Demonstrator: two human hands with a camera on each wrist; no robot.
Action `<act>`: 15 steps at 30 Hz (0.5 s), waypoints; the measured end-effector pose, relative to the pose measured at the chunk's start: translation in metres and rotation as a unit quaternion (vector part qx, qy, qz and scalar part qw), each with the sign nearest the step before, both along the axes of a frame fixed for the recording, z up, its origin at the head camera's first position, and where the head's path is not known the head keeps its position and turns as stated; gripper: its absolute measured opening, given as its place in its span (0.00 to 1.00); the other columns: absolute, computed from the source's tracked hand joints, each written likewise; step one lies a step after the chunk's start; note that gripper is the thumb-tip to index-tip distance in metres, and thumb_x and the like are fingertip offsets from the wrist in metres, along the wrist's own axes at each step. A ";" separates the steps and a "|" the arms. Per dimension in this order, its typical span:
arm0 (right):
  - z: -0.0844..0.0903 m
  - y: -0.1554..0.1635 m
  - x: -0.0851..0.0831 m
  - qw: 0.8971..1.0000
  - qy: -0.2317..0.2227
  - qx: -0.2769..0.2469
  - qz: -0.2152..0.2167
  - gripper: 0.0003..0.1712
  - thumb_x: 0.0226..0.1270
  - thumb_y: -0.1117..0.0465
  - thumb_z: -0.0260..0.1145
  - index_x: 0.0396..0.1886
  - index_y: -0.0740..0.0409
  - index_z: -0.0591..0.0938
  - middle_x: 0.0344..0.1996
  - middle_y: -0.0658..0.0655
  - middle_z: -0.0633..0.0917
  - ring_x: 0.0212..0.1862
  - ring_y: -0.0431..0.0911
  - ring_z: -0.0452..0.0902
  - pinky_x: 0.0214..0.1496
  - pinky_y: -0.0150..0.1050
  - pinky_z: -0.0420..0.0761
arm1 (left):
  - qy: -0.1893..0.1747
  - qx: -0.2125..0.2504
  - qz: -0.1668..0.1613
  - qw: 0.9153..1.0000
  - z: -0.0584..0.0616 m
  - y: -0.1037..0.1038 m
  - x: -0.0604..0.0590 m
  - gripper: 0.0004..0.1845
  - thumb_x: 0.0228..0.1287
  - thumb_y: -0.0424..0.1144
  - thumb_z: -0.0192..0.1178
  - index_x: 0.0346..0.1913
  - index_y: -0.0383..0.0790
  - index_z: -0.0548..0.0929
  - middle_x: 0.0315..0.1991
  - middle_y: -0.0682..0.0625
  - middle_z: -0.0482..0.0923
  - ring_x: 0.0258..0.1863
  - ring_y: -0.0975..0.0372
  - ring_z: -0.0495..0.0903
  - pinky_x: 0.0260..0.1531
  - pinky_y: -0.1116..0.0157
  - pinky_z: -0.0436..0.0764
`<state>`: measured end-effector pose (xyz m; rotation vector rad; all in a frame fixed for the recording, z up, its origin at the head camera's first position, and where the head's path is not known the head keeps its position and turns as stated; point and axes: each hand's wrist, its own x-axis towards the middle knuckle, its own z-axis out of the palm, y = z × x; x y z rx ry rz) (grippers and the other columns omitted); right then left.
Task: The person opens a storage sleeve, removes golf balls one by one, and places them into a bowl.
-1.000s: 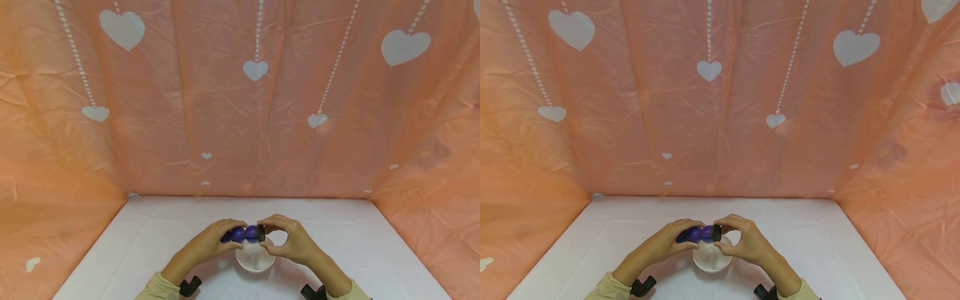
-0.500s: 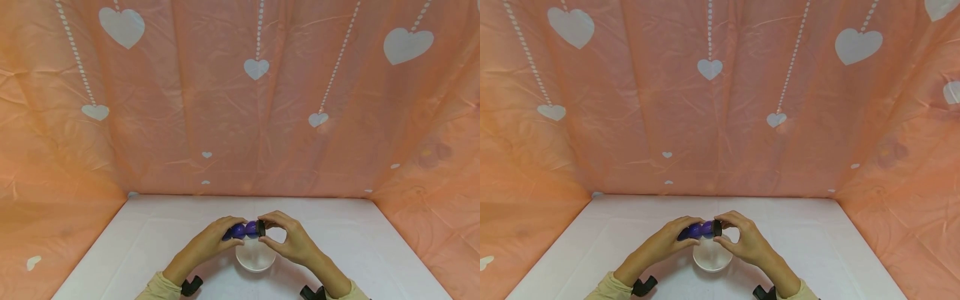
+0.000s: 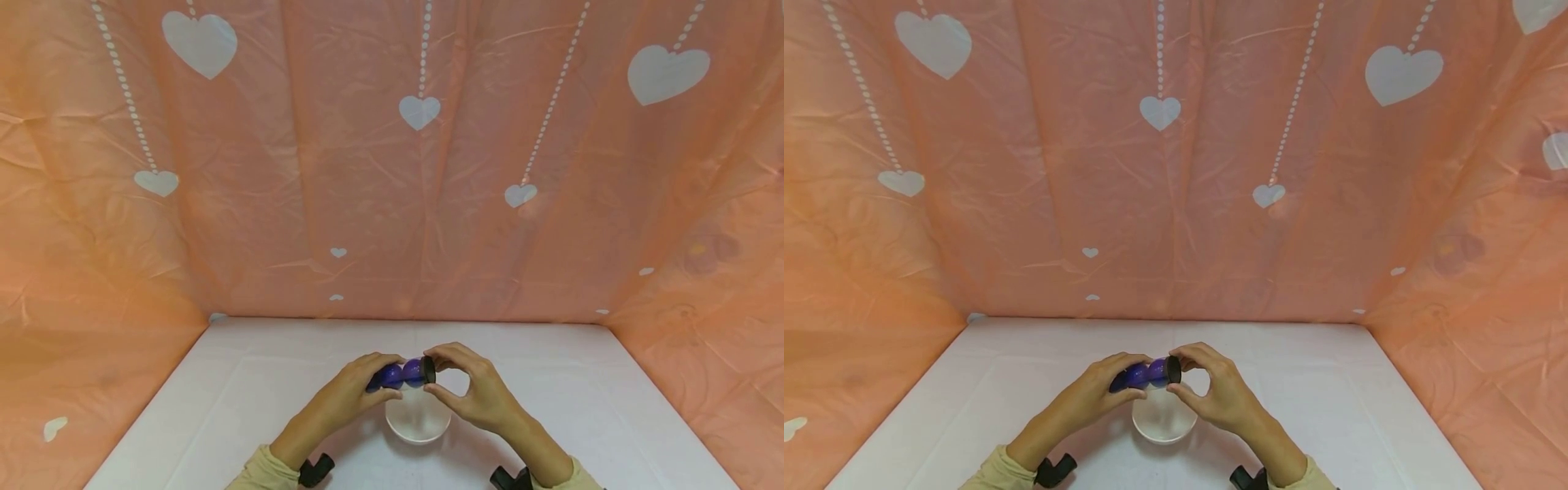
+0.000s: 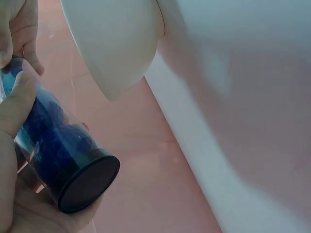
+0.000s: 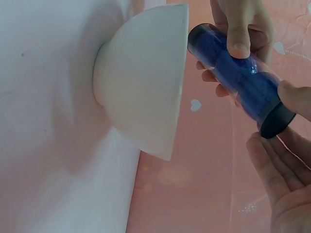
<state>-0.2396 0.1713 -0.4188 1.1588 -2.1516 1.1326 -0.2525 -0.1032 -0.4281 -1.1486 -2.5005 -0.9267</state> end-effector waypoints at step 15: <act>0.006 0.009 -0.003 0.999 0.002 0.017 0.042 0.28 0.56 0.68 0.85 0.57 0.61 0.87 0.49 0.52 0.90 0.45 0.42 0.89 0.51 0.36 0.90 | -0.025 -0.021 -0.047 0.998 0.002 -0.005 -0.001 0.29 0.75 0.49 0.68 0.72 0.41 0.79 0.61 0.48 0.85 0.60 0.56 0.84 0.62 0.52 0.84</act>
